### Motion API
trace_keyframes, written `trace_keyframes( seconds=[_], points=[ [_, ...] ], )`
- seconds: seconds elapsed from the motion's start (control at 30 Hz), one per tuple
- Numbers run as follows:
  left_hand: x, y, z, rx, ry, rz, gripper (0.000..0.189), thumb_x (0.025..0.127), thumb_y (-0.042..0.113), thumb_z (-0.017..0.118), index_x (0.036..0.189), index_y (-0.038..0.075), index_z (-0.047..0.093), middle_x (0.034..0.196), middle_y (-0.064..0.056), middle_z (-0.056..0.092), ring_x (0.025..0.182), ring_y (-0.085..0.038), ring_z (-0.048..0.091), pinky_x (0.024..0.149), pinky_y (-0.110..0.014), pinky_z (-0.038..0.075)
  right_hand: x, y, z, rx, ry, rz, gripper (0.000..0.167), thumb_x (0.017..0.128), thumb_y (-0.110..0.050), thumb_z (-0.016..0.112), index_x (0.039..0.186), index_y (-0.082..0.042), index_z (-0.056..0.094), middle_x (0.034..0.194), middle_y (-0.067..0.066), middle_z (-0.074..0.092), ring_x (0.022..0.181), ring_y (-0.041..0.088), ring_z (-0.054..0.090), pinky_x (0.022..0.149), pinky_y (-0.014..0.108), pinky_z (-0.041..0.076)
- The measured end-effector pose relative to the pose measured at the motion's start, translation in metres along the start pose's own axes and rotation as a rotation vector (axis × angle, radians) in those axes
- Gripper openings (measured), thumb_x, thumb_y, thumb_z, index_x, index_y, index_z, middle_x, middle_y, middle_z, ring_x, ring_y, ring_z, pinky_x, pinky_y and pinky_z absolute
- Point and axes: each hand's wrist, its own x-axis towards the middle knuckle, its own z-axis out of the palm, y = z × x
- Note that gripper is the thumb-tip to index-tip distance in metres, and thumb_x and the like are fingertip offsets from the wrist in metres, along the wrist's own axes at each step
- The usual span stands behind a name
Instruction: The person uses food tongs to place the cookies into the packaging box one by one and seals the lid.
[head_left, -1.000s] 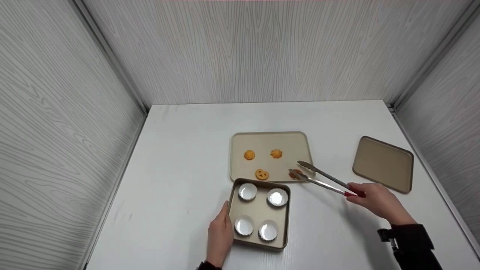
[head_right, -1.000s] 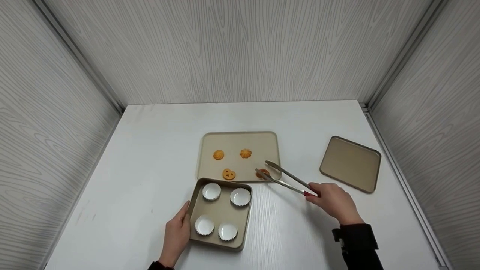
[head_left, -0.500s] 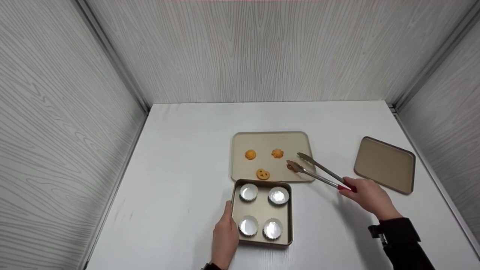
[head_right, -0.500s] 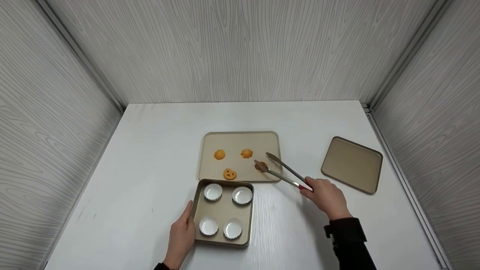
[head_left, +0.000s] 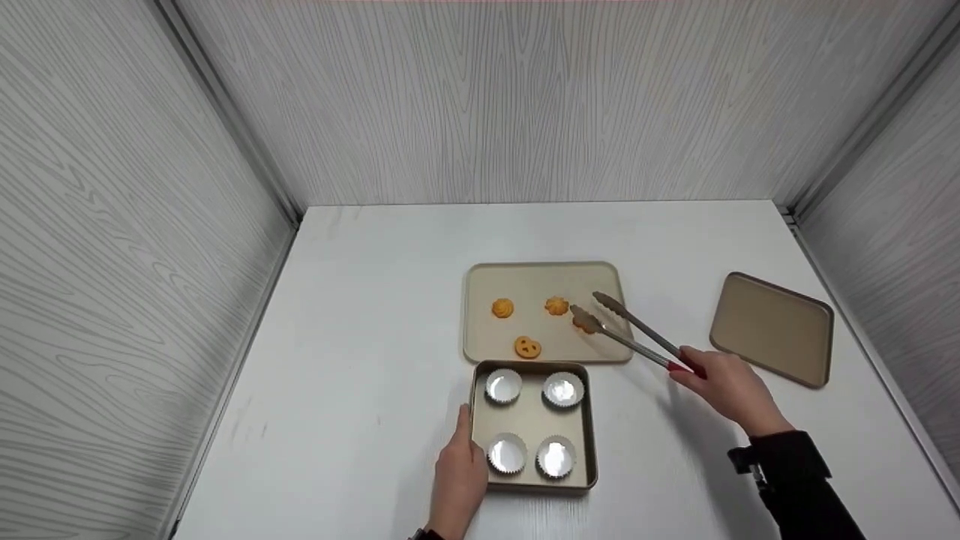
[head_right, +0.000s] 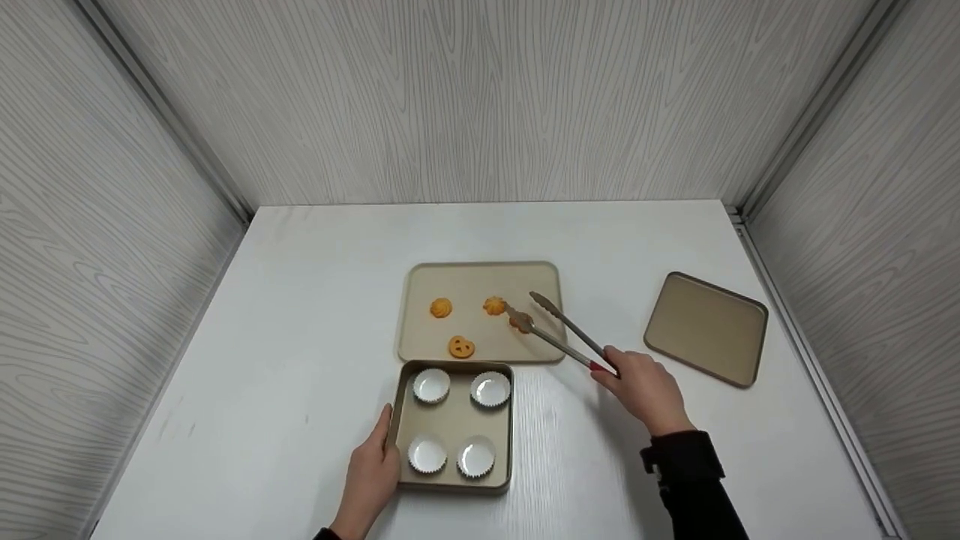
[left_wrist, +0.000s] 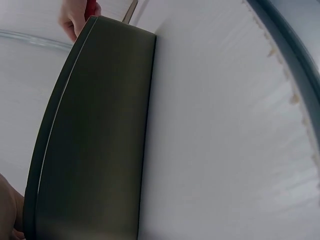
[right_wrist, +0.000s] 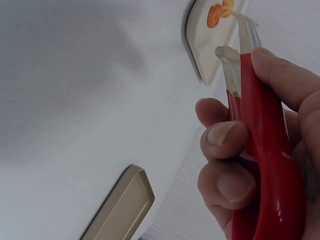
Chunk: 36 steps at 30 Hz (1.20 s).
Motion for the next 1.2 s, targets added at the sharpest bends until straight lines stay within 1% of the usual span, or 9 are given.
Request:
trace_keyframes(
  seconds=[0.2,0.3,0.4,0.53,0.6,0.7,0.8,1.0,1.2],
  points=[
    [0.0,0.0,0.001,-0.002,-0.026,-0.006,0.058,0.095,-0.003,0.047,0.153,-0.004,0.042,0.132,-0.031,0.061,0.079,-0.023,0.064,0.071,-0.043,0.054,-0.006,0.001,0.001,0.002,-0.06,0.025,0.013,0.094,-0.025,0.076,0.091,-0.019,0.065,0.064,-0.008,0.044,0.059,0.011,0.038,0.053,0.029,0.027],
    [0.0,0.001,0.001,-0.012,-0.034,-0.006,0.057,0.096,-0.001,0.048,0.153,-0.005,0.042,0.137,-0.029,0.059,0.095,-0.03,0.068,0.081,-0.048,0.055,-0.007,0.001,0.001,-0.01,-0.065,0.027,0.014,0.093,-0.024,0.076,0.09,-0.019,0.064,0.063,-0.007,0.042,0.057,0.011,0.037,0.052,0.029,0.026],
    [0.001,0.001,0.001,-0.032,-0.05,-0.016,0.058,0.096,0.001,0.05,0.153,-0.005,0.041,0.143,-0.027,0.056,0.109,-0.031,0.065,0.091,-0.05,0.053,-0.008,0.002,0.002,-0.019,-0.06,0.023,0.014,0.093,-0.024,0.077,0.09,-0.019,0.064,0.063,-0.007,0.042,0.057,0.011,0.037,0.051,0.03,0.026],
    [0.009,0.0,0.001,-0.092,-0.079,-0.031,0.06,0.097,0.001,0.051,0.155,-0.005,0.038,0.148,-0.027,0.05,0.119,-0.033,0.061,0.098,-0.052,0.049,-0.01,0.003,0.004,-0.038,-0.056,0.022,0.014,0.092,-0.025,0.077,0.092,-0.019,0.064,0.064,-0.008,0.045,0.058,0.012,0.04,0.051,0.031,0.028],
    [0.015,-0.001,0.001,-0.138,-0.084,-0.024,0.06,0.097,0.0,0.05,0.155,-0.005,0.037,0.151,-0.027,0.047,0.131,-0.037,0.054,0.105,-0.053,0.045,-0.011,0.003,0.005,-0.043,-0.054,0.02,0.014,0.092,-0.025,0.078,0.095,-0.019,0.066,0.065,-0.008,0.047,0.058,0.012,0.041,0.051,0.031,0.03],
    [0.024,-0.004,0.002,-0.218,-0.089,-0.012,0.059,0.098,0.0,0.048,0.156,-0.004,0.036,0.155,-0.026,0.042,0.142,-0.039,0.043,0.113,-0.053,0.037,-0.013,0.003,0.007,-0.037,-0.051,0.016,0.014,0.091,-0.024,0.078,0.1,-0.018,0.069,0.065,-0.008,0.049,0.059,0.011,0.041,0.051,0.03,0.031],
    [0.031,-0.007,0.005,-0.28,-0.104,-0.002,0.059,0.1,0.0,0.044,0.158,-0.003,0.033,0.16,-0.022,0.037,0.147,-0.036,0.036,0.118,-0.051,0.031,-0.015,0.003,0.01,-0.026,-0.051,0.01,0.014,0.091,-0.023,0.078,0.102,-0.017,0.071,0.066,-0.009,0.051,0.059,0.01,0.041,0.052,0.029,0.031],
    [0.033,-0.012,0.01,-0.299,-0.118,0.023,0.057,0.104,-0.001,0.038,0.16,-0.002,0.027,0.164,-0.018,0.03,0.15,-0.033,0.03,0.12,-0.049,0.027,-0.017,0.003,0.012,-0.025,-0.033,0.002,0.018,0.091,-0.021,0.079,0.108,-0.017,0.074,0.071,-0.011,0.062,0.062,0.009,0.048,0.055,0.03,0.037],
    [0.032,-0.013,0.013,-0.375,-0.15,-0.013,0.058,0.106,0.003,0.035,0.162,0.002,0.023,0.167,-0.014,0.025,0.153,-0.031,0.024,0.123,-0.049,0.021,-0.021,0.004,0.013,-0.053,-0.001,-0.005,0.024,0.089,-0.02,0.08,0.111,-0.014,0.075,0.075,-0.007,0.07,0.063,0.011,0.055,0.055,0.034,0.042]
  ],
)
